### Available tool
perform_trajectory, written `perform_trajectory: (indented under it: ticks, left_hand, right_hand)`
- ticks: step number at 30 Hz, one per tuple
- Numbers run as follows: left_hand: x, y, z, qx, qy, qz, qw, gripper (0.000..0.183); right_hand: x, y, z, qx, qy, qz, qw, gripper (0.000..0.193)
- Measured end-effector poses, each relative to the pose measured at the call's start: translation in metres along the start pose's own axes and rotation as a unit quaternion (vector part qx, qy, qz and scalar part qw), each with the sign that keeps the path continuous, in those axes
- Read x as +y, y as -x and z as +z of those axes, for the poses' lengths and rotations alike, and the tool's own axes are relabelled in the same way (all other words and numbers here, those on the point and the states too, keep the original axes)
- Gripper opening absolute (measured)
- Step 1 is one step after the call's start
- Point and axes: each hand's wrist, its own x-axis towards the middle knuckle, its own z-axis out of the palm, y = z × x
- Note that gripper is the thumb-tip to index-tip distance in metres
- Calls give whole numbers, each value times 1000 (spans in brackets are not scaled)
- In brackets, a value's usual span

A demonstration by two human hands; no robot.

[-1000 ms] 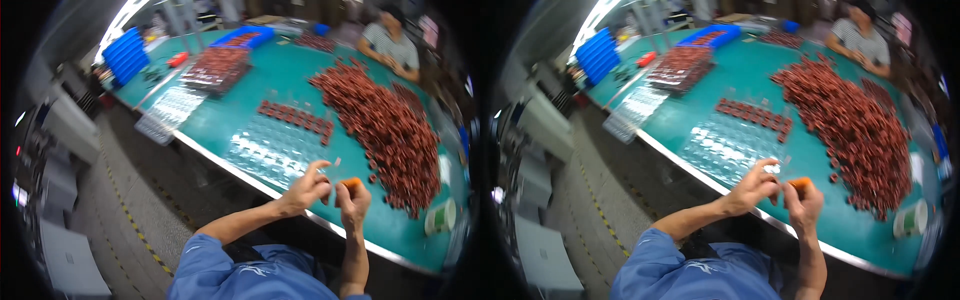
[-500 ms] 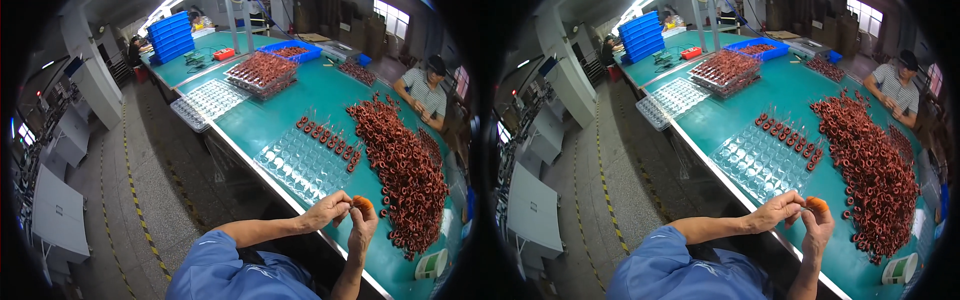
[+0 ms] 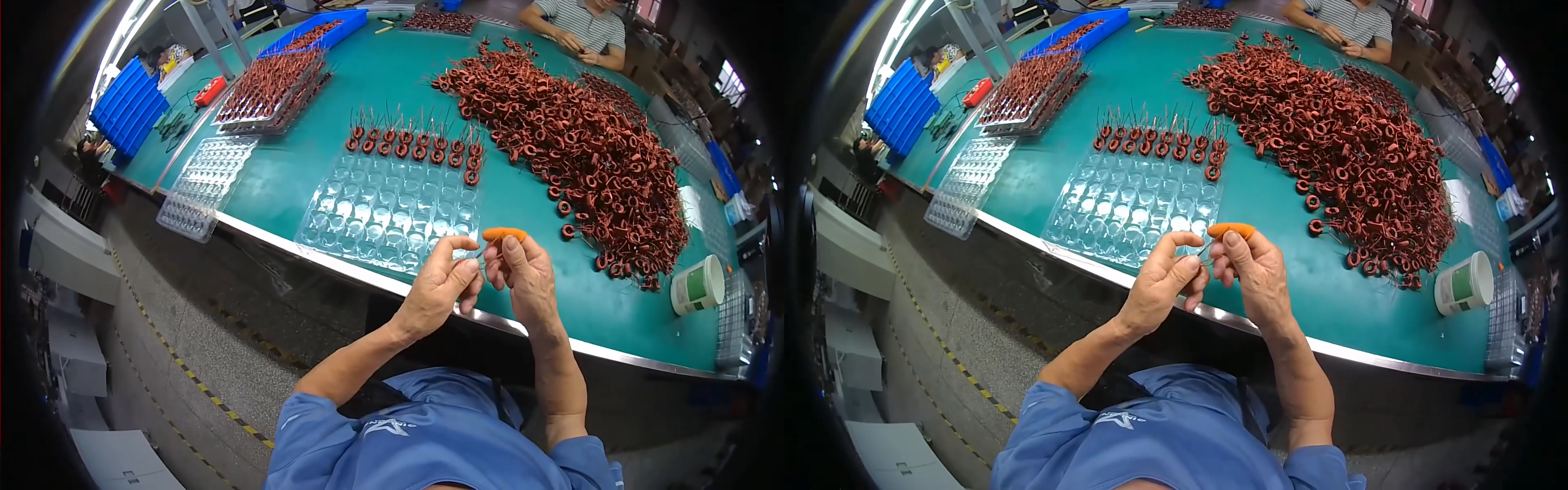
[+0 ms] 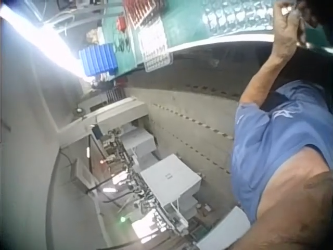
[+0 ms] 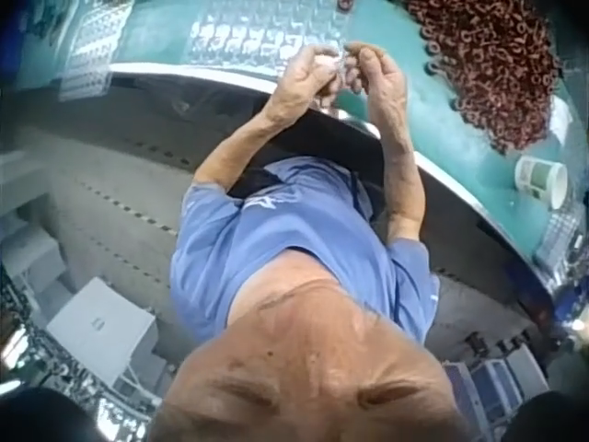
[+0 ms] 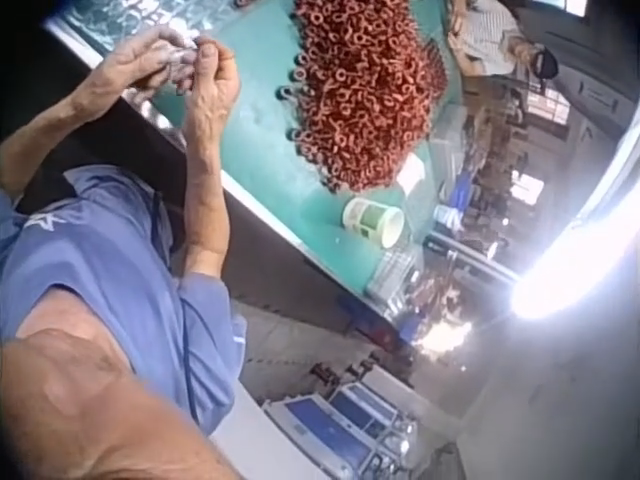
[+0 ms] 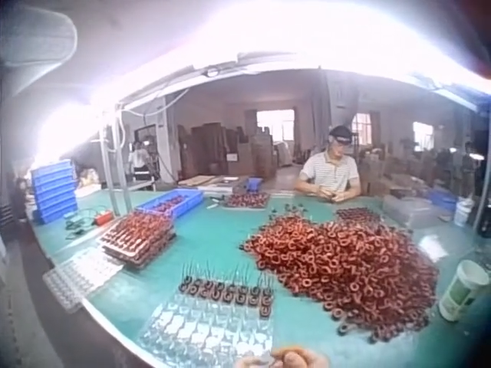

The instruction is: Winding copper wire around toroidal cores and placing them into a plastic tray on an assembly line.

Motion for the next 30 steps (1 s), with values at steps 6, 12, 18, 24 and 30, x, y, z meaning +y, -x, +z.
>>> perform_trajectory:
  ticks: [6,12,18,24,30]
  left_hand:
    - [-2,7,-3,-35,-10,19,999,29]
    - [-4,5,-3,-19,-22,2,1000,33]
    - [-5,3,2,-37,-13,23,999,32]
    - [-11,11,-3,20,-176,52,983,28]
    - [-8,10,5,-3,-328,80,941,31]
  right_hand:
    - [1,17,1,166,166,-110,966,30]
    - [-10,29,5,84,203,-103,970,26]
    - [-15,23,7,49,343,-175,922,18]
    - [-9,14,13,63,110,54,990,17]
    - [0,25,2,70,70,-1,995,15]
